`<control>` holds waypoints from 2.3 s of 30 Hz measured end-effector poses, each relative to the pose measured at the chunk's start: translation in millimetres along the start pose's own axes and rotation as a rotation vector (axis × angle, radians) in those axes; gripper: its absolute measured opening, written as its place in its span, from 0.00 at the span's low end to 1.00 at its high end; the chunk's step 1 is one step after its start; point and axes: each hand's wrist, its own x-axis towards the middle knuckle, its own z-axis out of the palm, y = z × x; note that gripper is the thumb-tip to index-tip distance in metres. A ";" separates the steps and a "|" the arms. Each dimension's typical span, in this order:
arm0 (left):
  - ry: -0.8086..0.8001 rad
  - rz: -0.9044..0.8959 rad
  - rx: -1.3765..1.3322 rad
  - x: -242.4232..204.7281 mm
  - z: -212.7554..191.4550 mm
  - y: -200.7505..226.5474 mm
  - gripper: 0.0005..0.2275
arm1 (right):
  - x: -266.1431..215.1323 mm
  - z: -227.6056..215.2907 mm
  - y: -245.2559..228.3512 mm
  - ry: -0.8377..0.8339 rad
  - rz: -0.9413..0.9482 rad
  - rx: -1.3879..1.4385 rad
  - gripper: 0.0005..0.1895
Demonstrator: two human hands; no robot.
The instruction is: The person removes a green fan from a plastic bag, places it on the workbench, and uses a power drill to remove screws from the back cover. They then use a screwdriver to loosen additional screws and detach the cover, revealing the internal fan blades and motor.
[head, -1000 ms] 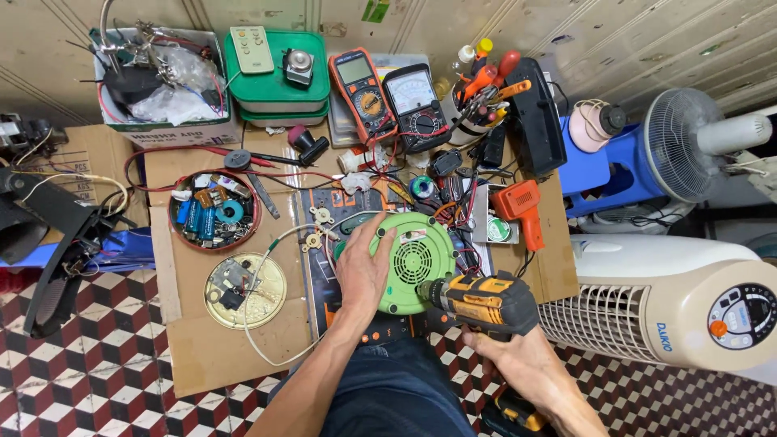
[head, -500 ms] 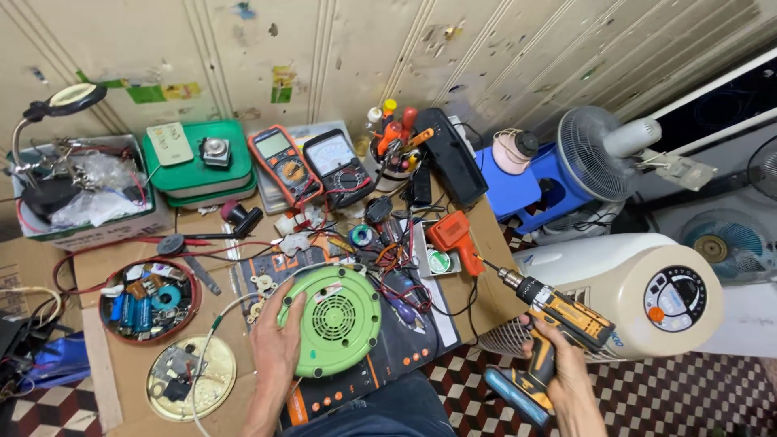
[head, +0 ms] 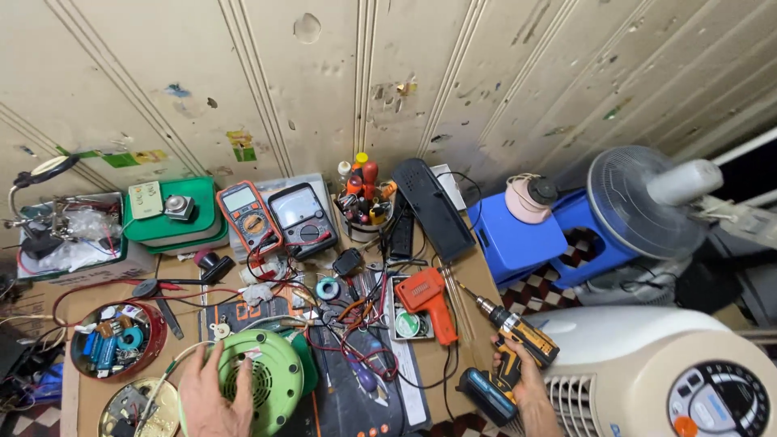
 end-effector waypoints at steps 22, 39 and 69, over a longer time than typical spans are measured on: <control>-0.049 -0.151 0.041 -61.3 55.5 8.3 0.30 | -5.8 386.6 -114.5 -0.629 -1.144 -1.318 0.21; 0.114 -0.193 -0.084 -26.8 -21.6 42.1 0.14 | -16.5 420.4 -93.3 -0.608 -1.331 -1.442 0.19; -0.014 -0.189 -0.045 -19.0 -35.7 57.0 0.13 | -25.8 159.9 38.8 0.072 -0.703 -1.803 0.52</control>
